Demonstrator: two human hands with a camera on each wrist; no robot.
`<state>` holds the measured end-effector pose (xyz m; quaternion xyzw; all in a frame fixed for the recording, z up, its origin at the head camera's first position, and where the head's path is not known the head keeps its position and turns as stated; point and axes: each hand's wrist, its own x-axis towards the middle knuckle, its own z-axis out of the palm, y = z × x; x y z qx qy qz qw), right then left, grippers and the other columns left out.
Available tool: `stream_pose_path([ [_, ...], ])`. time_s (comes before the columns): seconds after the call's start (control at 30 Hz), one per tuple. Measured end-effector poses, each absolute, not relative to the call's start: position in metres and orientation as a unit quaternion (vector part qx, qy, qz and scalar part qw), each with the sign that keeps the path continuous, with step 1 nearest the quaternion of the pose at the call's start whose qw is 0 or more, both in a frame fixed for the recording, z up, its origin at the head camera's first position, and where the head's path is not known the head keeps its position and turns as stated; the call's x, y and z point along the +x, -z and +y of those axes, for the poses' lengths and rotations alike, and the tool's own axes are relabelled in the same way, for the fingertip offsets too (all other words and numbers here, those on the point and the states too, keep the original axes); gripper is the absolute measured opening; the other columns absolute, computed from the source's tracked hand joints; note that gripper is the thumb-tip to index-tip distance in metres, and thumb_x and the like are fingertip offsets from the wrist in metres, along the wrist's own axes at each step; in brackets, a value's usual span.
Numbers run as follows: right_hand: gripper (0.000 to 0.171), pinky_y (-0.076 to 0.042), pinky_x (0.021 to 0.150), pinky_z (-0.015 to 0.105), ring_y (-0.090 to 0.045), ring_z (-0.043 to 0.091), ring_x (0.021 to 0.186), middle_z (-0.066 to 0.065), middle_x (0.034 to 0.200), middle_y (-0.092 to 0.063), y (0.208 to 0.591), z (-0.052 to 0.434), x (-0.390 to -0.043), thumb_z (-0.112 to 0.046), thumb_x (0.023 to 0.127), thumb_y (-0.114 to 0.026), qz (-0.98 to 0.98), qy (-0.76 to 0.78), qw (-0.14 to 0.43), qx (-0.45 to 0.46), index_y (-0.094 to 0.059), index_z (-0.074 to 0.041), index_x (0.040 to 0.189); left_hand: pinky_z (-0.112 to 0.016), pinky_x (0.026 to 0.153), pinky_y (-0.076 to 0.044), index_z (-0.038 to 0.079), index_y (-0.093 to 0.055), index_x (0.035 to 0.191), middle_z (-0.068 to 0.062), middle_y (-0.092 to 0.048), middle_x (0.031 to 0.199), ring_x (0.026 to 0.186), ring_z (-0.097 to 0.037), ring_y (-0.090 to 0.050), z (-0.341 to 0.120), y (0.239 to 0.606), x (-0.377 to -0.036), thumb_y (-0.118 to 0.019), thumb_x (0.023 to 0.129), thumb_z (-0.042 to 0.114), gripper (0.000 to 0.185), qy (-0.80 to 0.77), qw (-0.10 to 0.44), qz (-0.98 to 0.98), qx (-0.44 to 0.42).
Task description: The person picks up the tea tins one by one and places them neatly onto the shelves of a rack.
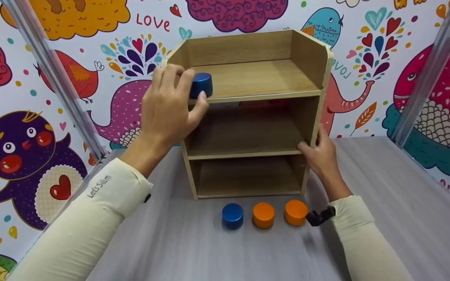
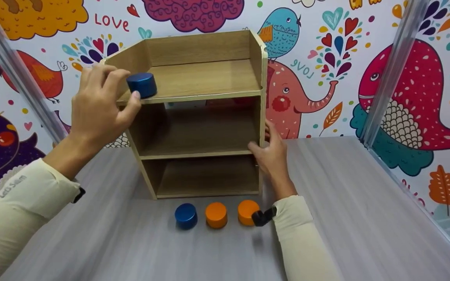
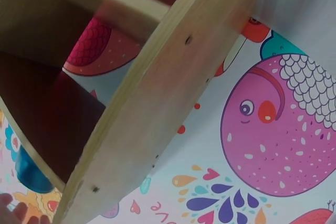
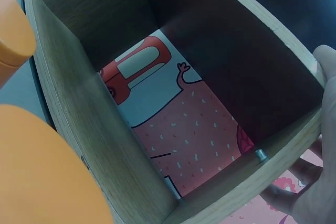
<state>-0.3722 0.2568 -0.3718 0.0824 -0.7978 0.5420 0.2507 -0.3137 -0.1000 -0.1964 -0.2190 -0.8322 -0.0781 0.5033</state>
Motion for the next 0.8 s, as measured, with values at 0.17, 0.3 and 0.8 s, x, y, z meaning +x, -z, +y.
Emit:
stream_pose_path([
  [0.17, 0.064, -0.041, 0.111, 0.060, -0.055, 0.035, 0.125, 0.016, 0.141, -0.055, 0.373, 0.258, -0.371, -0.025, 0.091, -0.063, -0.799, -0.541, 0.251, 0.080, -0.040, -0.017, 0.150, -0.042, 0.079, -0.059, 0.004, -0.063, 0.122, -0.016, -0.060, 0.108, 0.098, -0.030, -0.056, -0.100, 0.219, -0.309, -0.056, 0.097, 0.036, 0.041, 0.061, 0.517, -0.814, -0.258],
  [0.3, 0.066, -0.040, 0.111, 0.062, -0.054, 0.035, 0.125, 0.016, 0.143, -0.053, 0.372, 0.256, -0.370, -0.024, 0.091, -0.064, -0.796, -0.547, 0.246, 0.083, -0.038, -0.019, 0.152, -0.038, 0.069, -0.058, 0.005, -0.064, 0.113, -0.013, -0.063, 0.099, 0.086, -0.026, -0.058, -0.098, 0.241, -0.306, -0.057, 0.097, 0.035, 0.035, 0.049, 0.501, -0.815, -0.286],
  [0.8, 0.072, -0.038, 0.113, 0.062, -0.051, 0.036, 0.129, 0.017, 0.147, -0.050, 0.370, 0.254, -0.371, -0.020, 0.091, -0.064, -0.790, -0.556, 0.242, 0.082, -0.034, -0.021, 0.157, -0.035, 0.060, -0.055, 0.013, -0.064, 0.101, -0.004, -0.063, 0.082, 0.071, -0.021, -0.060, -0.082, 0.311, -0.298, -0.057, 0.097, 0.038, 0.026, 0.041, 0.365, -0.878, -0.306],
])
